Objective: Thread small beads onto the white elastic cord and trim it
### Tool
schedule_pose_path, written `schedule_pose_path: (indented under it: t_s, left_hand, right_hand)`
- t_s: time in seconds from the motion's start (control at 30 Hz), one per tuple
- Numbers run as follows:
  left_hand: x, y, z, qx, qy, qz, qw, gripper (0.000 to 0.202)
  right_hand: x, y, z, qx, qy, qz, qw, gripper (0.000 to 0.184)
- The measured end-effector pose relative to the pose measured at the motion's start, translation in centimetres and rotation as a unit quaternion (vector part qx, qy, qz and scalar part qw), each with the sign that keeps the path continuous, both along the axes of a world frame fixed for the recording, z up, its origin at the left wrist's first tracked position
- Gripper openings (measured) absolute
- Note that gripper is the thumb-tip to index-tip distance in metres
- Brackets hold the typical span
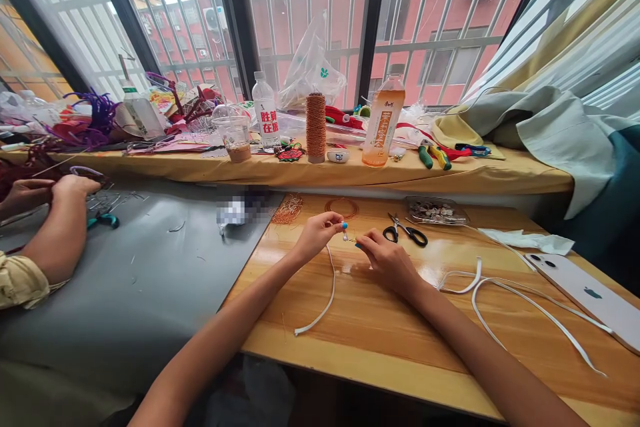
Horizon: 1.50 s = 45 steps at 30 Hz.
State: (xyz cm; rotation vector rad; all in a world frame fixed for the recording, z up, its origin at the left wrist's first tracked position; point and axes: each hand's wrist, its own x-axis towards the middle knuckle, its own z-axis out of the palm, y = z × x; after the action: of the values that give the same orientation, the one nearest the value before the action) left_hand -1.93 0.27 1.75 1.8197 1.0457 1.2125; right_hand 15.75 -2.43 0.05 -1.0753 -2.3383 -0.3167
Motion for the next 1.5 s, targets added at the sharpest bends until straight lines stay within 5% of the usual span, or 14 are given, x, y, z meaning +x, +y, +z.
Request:
schedule_pose_path:
  t_s: [0.5, 0.8, 1.17, 1.5]
  left_hand:
    - [0.1, 0.2, -0.1, -0.027, -0.019, -0.005, 0.999, 0.018]
    - [-0.1, 0.1, 0.1, -0.018, 0.001, -0.004, 1.000, 0.018]
    - [0.0, 0.3, -0.5, 0.012, 0.042, -0.004, 0.999, 0.015]
    - [-0.1, 0.4, -0.9, 0.033, 0.047, -0.011, 0.998, 0.012]
  right_hand:
    - [-0.2, 0.3, -0.7, 0.017, -0.026, -0.048, 0.998, 0.024]
    - [0.2, 0.3, -0.4, 0.056, -0.054, 0.015, 0.997, 0.017]
    - [0.2, 0.2, 0.0, 0.159, -0.067, 0.001, 0.985, 0.018]
    - [0.2, 0.2, 0.2, 0.108, -0.065, 0.073, 0.989, 0.019]
